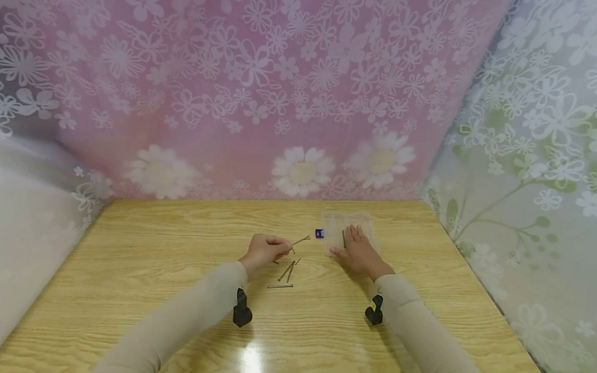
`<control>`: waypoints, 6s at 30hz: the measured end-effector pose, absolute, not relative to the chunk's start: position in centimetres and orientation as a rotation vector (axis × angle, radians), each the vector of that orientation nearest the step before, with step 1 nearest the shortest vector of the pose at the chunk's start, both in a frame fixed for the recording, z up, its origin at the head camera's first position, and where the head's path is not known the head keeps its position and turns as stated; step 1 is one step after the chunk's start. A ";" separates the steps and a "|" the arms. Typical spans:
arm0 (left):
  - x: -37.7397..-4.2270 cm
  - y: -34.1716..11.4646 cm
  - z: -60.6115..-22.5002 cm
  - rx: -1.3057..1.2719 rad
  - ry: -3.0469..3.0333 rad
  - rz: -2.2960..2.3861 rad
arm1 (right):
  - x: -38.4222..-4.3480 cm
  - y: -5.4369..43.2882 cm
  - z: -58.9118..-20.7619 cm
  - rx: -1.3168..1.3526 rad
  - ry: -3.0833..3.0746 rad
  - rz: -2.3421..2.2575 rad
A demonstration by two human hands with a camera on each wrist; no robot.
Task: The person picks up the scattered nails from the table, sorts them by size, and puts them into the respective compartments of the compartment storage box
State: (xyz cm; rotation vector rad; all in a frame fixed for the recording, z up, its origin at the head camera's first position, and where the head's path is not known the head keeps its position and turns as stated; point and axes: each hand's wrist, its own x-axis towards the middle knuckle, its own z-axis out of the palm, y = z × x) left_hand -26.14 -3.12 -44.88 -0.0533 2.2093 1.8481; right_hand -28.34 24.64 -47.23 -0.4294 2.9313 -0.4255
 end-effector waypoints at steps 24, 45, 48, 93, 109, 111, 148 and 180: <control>-30.0 4.0 -43.3 -0.152 2.296 1.933 | -28.6 24.7 -47.5 -0.420 2.940 -0.443; -29.4 7.7 -44.7 -0.259 2.431 1.911 | -28.3 24.5 -47.1 -0.433 2.951 -0.431; -29.3 8.0 -44.5 -0.278 2.431 1.907 | -28.3 24.6 -47.1 -0.439 2.956 -0.426; -29.6 7.6 -45.4 -0.046 2.421 1.803 | -28.1 24.2 -47.1 -0.431 2.966 -0.368; -31.0 -1.1 -44.5 0.357 2.526 1.356 | -28.0 24.4 -47.3 -0.452 2.967 -0.370; -31.1 -2.2 -44.5 0.364 2.526 1.320 | -28.1 24.4 -47.4 -0.460 2.961 -0.375; -30.4 -10.0 -47.4 0.562 2.688 1.042 | -28.0 24.5 -47.1 -0.445 2.956 -0.408; -30.8 -9.8 -48.0 0.542 2.734 1.108 | -28.0 24.4 -47.4 -0.434 2.956 -0.440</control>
